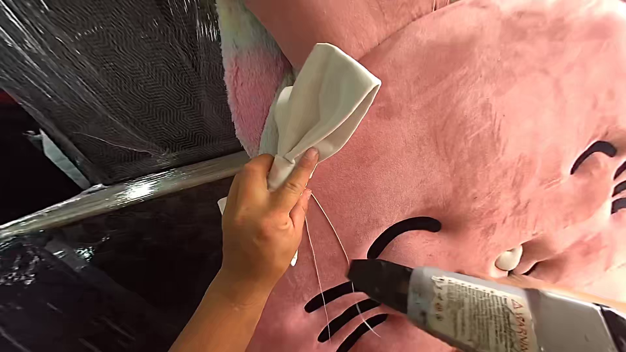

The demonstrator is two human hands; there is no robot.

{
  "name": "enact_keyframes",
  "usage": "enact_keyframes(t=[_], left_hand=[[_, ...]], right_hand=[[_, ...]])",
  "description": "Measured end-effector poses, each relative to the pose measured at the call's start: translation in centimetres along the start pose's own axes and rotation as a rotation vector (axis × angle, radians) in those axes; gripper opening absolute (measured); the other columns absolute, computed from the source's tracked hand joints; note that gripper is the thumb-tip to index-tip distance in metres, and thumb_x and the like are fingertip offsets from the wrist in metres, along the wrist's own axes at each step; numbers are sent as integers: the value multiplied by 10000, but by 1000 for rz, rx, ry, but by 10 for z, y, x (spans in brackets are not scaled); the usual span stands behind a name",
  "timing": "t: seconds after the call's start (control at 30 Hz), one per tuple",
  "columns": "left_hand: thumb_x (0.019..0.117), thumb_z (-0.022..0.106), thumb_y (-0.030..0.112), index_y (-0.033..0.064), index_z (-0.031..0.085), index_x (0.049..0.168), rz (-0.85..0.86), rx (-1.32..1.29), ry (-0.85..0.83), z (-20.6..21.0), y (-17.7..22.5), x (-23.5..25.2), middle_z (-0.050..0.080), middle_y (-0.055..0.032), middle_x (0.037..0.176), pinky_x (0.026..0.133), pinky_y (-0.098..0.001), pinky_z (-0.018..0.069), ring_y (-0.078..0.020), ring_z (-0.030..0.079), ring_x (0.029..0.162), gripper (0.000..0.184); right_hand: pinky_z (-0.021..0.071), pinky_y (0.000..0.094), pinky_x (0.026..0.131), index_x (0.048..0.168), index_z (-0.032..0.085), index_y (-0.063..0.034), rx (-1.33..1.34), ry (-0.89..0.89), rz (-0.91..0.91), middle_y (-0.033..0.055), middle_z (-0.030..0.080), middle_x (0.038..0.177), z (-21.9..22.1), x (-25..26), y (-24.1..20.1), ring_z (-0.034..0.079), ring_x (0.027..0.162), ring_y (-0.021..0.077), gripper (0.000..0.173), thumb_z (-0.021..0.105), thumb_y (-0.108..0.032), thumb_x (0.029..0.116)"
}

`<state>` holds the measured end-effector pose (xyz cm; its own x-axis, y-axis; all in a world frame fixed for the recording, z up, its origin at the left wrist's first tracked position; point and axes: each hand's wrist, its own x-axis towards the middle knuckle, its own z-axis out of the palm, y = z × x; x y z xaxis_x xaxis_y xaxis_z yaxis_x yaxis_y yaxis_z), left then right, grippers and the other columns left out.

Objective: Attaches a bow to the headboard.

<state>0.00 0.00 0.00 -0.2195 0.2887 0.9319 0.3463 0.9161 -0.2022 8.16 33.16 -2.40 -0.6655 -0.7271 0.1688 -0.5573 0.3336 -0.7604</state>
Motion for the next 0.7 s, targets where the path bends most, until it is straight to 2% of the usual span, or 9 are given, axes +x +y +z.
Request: enact_keyframes(t=[0.07,0.13,0.2,0.27,0.3,0.37,0.43,0.57,0.7], left_hand=[[972,684,252,237,586,1469,0,-15,-28,-2,-2,1,583,-246,1291,909,-533,521,-391,614,1116,507],[985,630,249,225,536,1511,-3,-30,-78,-6,-4,5,577,-238,1297,904,-523,527,-393,605,1123,535],[965,651,207,230,536,1510,0,-43,-89,-7,-6,7,576,-244,1303,870,-520,547,-410,610,1121,557],[960,688,219,271,550,1498,5,-51,-72,-5,-8,8,584,-238,1289,836,-506,548,-406,613,1097,557],[962,679,220,290,556,1492,4,-58,-64,-4,-9,7,589,-236,1286,818,-505,551,-405,615,1083,549],[975,629,215,316,555,1491,0,-85,-61,-3,-10,7,592,-231,1278,795,-504,547,-400,614,1060,531],[985,627,228,321,549,1494,-6,-109,-73,-4,-10,7,590,-227,1268,807,-498,540,-389,608,1067,523],[986,641,220,317,551,1492,7,-110,-57,-2,-11,7,590,-219,1255,795,-480,540,-378,607,1057,523],[997,616,204,305,558,1488,33,-112,-45,-3,-13,7,595,-213,1222,768,-467,534,-378,608,1031,504]], right_hand=[[553,335,832,1207,634,-9,-58,42,-3,92,692,975,5,23,-39,666,885,138,327,682,-55,887],[580,269,732,1180,619,-123,-158,279,-197,-21,663,927,22,37,-29,651,826,57,250,686,-228,963],[570,190,579,1093,643,-224,-243,601,-295,-134,653,817,36,57,-26,628,686,-33,179,669,-347,965],[557,200,476,986,670,-254,-248,727,-285,-148,652,718,38,69,-27,620,575,-19,157,699,-398,929],[556,196,475,975,674,-256,-293,727,-288,-154,655,712,37,73,-26,618,573,-27,207,736,-443,908],[557,165,539,1055,658,-248,-494,690,-301,-176,654,755,40,78,-22,622,646,-75,281,748,-451,884],[506,175,490,1026,634,-248,-652,688,-248,-173,616,691,45,87,-20,589,598,-76,251,720,-408,853],[509,209,424,1024,629,-230,-472,664,-88,-138,630,654,47,96,-25,595,520,-21,209,719,-377,906],[480,187,416,1057,599,-240,-534,663,-50,-150,614,660,45,98,-35,580,525,-39,246,708,-386,892]])
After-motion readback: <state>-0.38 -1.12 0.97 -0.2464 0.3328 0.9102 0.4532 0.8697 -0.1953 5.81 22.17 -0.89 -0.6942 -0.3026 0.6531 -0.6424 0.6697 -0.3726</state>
